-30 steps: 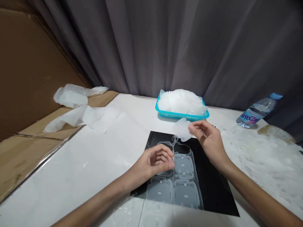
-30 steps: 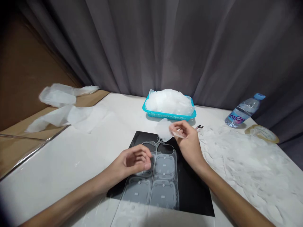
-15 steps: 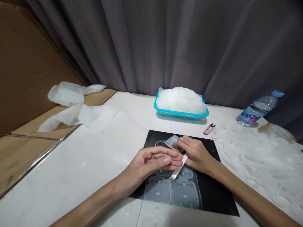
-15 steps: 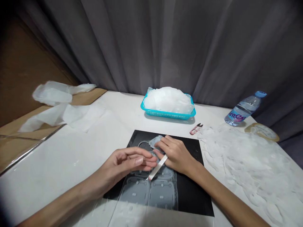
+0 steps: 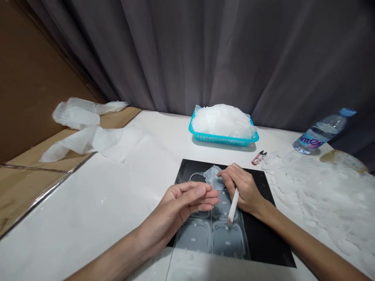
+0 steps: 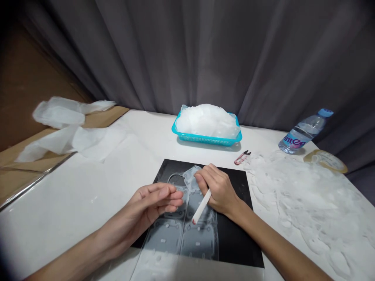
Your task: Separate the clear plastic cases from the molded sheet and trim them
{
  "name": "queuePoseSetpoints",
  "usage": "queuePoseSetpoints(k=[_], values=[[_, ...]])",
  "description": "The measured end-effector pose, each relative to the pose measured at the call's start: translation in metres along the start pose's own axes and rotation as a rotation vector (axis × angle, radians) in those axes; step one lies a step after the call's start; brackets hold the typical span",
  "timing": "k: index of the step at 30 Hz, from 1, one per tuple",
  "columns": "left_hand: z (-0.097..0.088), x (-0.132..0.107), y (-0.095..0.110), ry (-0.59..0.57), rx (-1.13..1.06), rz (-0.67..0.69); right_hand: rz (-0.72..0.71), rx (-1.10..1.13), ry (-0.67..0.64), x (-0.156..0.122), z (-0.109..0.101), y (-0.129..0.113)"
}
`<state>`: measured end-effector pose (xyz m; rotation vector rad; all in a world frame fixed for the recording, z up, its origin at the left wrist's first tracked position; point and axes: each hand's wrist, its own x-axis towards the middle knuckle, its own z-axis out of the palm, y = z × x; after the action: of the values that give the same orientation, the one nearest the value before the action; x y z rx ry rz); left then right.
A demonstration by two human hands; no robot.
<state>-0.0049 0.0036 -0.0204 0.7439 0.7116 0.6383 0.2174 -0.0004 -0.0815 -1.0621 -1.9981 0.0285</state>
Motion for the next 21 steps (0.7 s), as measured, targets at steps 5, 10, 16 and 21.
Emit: queuePoseSetpoints(k=[5, 10, 16, 21], values=[[0.0, -0.001, -0.001, -0.003, -0.005, -0.028, -0.002, 0.006, 0.062, -0.004, 0.0, 0.003], [0.001, -0.002, -0.001, 0.002, 0.0, -0.001, 0.246, 0.128, 0.157, -0.002, -0.01, -0.005], [0.0, -0.002, -0.001, 0.066, 0.024, 0.073, 0.553, 0.388, 0.267, 0.019, -0.032, -0.049], [-0.001, -0.004, 0.0, 0.053, -0.078, 0.089, 0.493, 0.405, 0.259, 0.027, -0.035, -0.079]])
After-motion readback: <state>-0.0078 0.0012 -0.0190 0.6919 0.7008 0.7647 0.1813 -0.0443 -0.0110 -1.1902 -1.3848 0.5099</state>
